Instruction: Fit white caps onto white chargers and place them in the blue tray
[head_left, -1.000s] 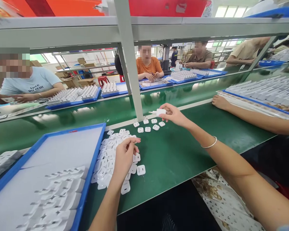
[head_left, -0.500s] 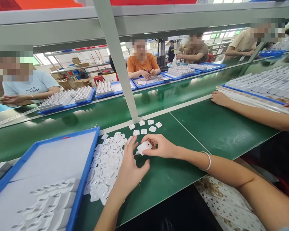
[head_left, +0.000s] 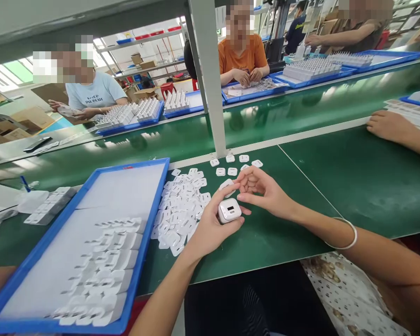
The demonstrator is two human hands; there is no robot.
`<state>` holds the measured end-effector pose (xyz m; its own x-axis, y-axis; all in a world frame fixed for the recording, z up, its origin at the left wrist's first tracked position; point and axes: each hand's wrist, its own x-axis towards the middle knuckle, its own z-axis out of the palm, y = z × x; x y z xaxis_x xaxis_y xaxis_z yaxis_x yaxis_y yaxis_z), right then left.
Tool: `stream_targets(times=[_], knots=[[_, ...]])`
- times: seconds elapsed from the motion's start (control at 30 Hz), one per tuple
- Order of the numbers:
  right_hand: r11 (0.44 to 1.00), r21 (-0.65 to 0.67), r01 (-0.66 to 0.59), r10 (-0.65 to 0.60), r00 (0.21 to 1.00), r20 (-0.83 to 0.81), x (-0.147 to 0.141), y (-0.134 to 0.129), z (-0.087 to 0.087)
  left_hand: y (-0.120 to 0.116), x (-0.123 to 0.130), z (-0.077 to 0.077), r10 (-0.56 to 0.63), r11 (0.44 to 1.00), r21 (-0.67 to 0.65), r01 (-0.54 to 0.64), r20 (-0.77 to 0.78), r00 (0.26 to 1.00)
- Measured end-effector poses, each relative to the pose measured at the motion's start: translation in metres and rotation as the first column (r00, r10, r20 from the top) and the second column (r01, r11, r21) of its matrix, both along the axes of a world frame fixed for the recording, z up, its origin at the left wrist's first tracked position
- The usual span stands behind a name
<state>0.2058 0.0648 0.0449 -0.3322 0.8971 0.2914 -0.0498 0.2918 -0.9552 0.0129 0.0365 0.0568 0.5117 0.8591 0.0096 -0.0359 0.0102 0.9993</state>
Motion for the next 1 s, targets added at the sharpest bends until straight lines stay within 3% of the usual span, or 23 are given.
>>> stream_targets(times=[0.23,0.43,0.67,0.77,0.87,1.0], knots=[[0.980,0.083,0.181,-0.193,0.968,0.160,-0.007,-0.009,0.000,-0.003,0.005,0.000,-0.102,0.993,0.056,0.103,-0.018,0.995],[0.976,0.120,0.184,-0.208,0.950,0.233,-0.002,-0.009,0.003,-0.002,0.004,0.001,-0.067,0.996,0.048,0.069,-0.032,0.997],[0.943,0.160,0.293,-0.321,0.928,0.190,0.007,-0.003,0.006,0.001,0.001,0.001,-0.034,0.999,0.006,0.034,0.001,0.999],[0.938,0.201,0.284,-0.322,0.927,0.193,0.010,-0.003,0.007,0.000,0.003,-0.001,-0.007,1.000,0.024,0.008,-0.027,1.000],[0.942,0.212,0.259,-0.298,0.937,0.180,0.012,-0.005,0.010,0.000,0.004,-0.004,0.089,0.984,0.159,-0.075,-0.080,0.993],[0.965,0.101,0.240,-0.252,0.960,0.121,0.010,-0.013,0.018,0.004,0.005,-0.009,0.277,0.882,0.431,-0.192,-0.144,0.950]])
